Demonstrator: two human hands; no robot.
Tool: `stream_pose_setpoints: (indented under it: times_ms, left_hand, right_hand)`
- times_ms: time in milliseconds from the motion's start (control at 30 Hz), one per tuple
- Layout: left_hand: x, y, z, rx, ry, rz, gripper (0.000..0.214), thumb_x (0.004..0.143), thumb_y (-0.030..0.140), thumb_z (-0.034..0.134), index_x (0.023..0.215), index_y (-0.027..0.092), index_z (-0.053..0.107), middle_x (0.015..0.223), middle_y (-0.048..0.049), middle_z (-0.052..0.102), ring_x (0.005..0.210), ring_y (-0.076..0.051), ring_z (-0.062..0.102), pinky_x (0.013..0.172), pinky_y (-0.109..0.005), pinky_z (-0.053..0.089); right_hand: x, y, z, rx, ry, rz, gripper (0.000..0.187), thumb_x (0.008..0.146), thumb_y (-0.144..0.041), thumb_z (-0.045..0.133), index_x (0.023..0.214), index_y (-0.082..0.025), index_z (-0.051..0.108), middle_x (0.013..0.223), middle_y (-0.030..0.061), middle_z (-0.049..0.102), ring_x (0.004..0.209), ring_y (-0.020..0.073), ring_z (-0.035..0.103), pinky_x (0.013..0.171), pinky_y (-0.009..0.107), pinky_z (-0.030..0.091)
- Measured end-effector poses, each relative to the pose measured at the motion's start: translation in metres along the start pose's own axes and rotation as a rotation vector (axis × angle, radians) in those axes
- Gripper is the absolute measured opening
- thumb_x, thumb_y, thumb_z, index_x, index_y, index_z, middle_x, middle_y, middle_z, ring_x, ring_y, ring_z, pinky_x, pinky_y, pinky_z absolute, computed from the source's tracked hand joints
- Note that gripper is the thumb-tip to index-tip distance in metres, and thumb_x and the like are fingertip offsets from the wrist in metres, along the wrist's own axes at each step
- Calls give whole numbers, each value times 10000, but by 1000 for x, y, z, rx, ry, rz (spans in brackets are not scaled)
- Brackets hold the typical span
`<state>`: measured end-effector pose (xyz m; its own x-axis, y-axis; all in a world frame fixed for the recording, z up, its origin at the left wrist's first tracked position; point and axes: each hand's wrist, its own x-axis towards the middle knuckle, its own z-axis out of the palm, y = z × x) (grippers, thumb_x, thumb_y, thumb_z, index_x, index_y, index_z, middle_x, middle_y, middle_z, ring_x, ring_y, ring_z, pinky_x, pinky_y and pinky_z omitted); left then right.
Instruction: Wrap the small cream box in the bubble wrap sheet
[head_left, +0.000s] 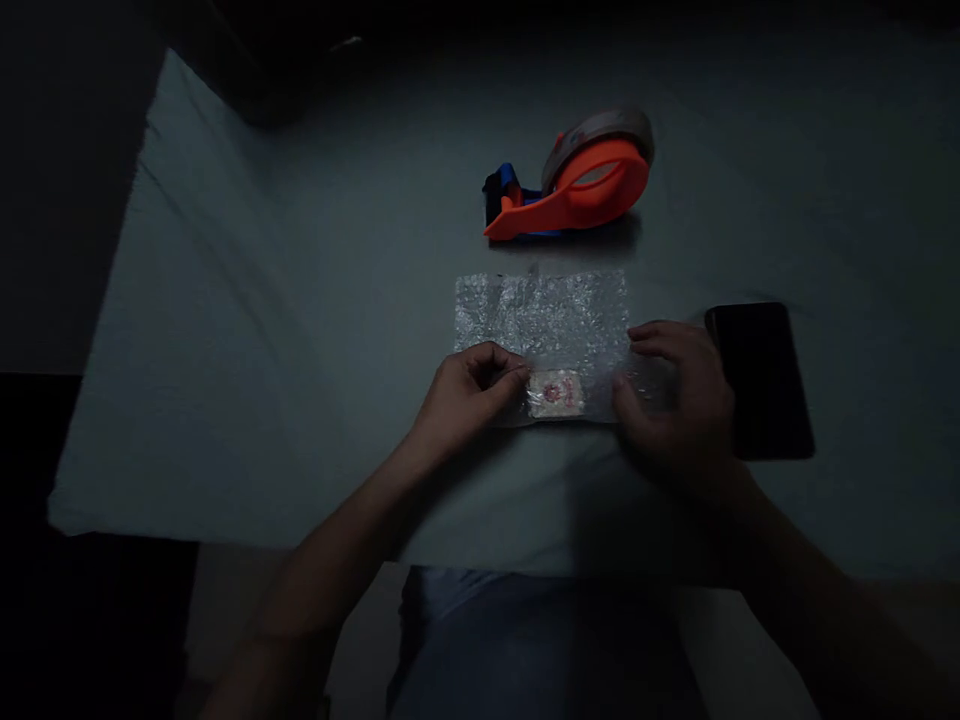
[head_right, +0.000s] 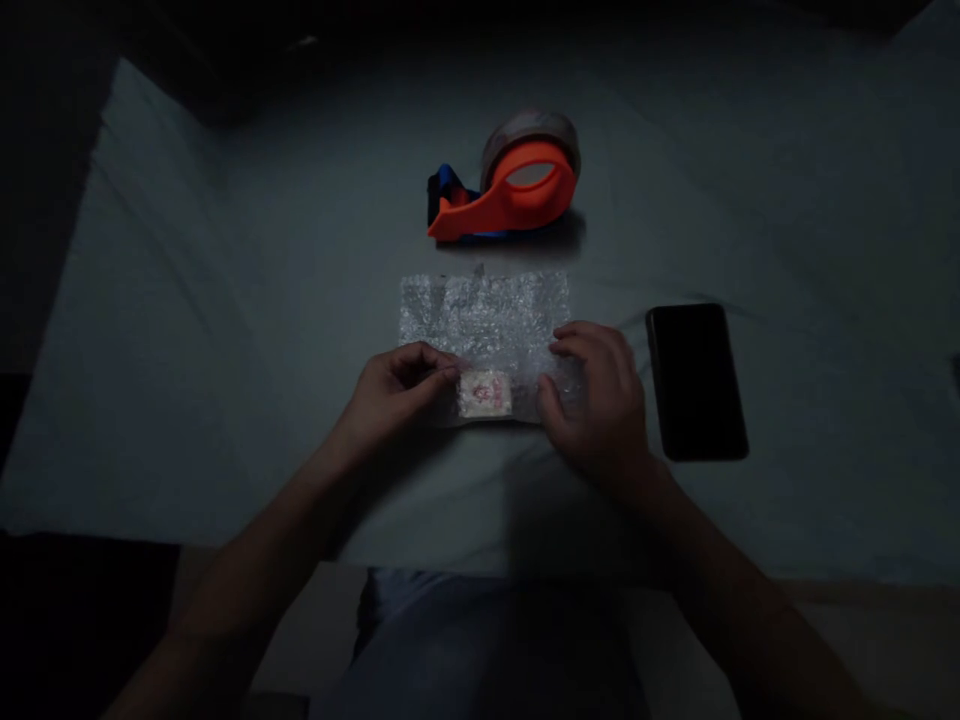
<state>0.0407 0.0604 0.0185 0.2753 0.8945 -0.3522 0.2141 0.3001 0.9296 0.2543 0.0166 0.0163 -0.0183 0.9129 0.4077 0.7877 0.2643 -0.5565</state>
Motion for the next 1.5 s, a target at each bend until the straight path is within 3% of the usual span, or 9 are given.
stream_pose_setpoints:
  times_ms: [133, 333, 467, 600, 700, 867, 1167, 1333, 1500]
  left_hand:
    - [1, 0, 1, 37, -14, 29, 155, 797, 302, 643, 810, 148, 643, 789, -8, 663, 733, -115, 597, 691, -221, 456]
    - [-3, 15, -25, 430, -73, -28, 337, 816, 490, 620, 858, 159, 663, 772, -13, 655, 691, -141, 570, 624, -252, 415]
    - [-4, 21, -43, 629, -18, -10, 405, 811, 564, 597, 883, 172, 667, 863, -32, 648, 779, -177, 594, 700, -299, 442]
    - [-4, 17, -47, 692, -8, 119, 283, 840, 435, 586, 797, 168, 671, 1109, -72, 595, 1038, -209, 572, 916, -341, 436]
    - [-5, 17, -47, 673, -18, 87, 265, 836, 367, 578, 677, 160, 624, 1192, -76, 565, 1030, -198, 580, 881, -320, 455]
    - [-10, 23, -45, 826, 85, -57, 369, 818, 556, 573, 792, 189, 597, 847, -36, 634, 744, -185, 586, 663, -304, 430]
    - [-11, 18, -35, 621, 39, -65, 727, 725, 594, 669, 1289, 193, 448, 682, 19, 582, 609, -176, 577, 557, -265, 410]
    - [-5, 1, -33, 514, 39, 35, 1026, 654, 461, 779, 1475, 208, 218, 936, -53, 646, 802, -224, 638, 741, -333, 497]
    - [2, -6, -24, 253, 84, -11, 1028, 644, 278, 780, 1473, 170, 182, 1087, -98, 635, 943, -235, 648, 832, -362, 524]
  right_hand:
    - [-5, -16, 5, -153, -72, -413, 237, 795, -187, 634, 1026, -221, 596, 1147, 104, 658, 1125, 287, 585, 965, 490, 436]
    - [-6, -22, 10, -209, -234, -379, 192, 866, -266, 596, 1037, -184, 624, 1170, 103, 685, 1154, 300, 582, 1099, 617, 201]
    - [-8, -18, 12, -172, -269, -367, 202, 859, -210, 579, 1050, -156, 616, 1182, 135, 664, 1049, 244, 626, 1121, 579, 197]
    - [-11, -18, 16, -201, -247, -375, 183, 874, -192, 551, 1045, -161, 609, 1165, 130, 669, 1037, 227, 625, 1114, 536, 246]
    - [-13, -19, 18, -213, -234, -374, 190, 878, -195, 551, 1057, -160, 603, 1157, 132, 670, 1036, 224, 625, 1108, 519, 265]
    - [-16, -18, 20, -193, -225, -385, 197, 872, -171, 556, 1066, -159, 593, 1162, 125, 668, 1057, 213, 617, 1123, 501, 258]
    - [-15, -19, 20, -124, -294, -284, 209, 880, -175, 535, 1078, -183, 599, 1194, 113, 658, 1076, 238, 616, 1113, 579, 264]
    - [-14, -19, 19, -131, -278, -303, 215, 879, -180, 545, 1089, -183, 588, 1193, 113, 658, 1107, 245, 596, 1107, 580, 269]
    - [-14, -20, 17, -174, -264, -331, 245, 850, -189, 590, 1095, -183, 614, 1200, 100, 663, 1182, 280, 530, 1045, 515, 362]
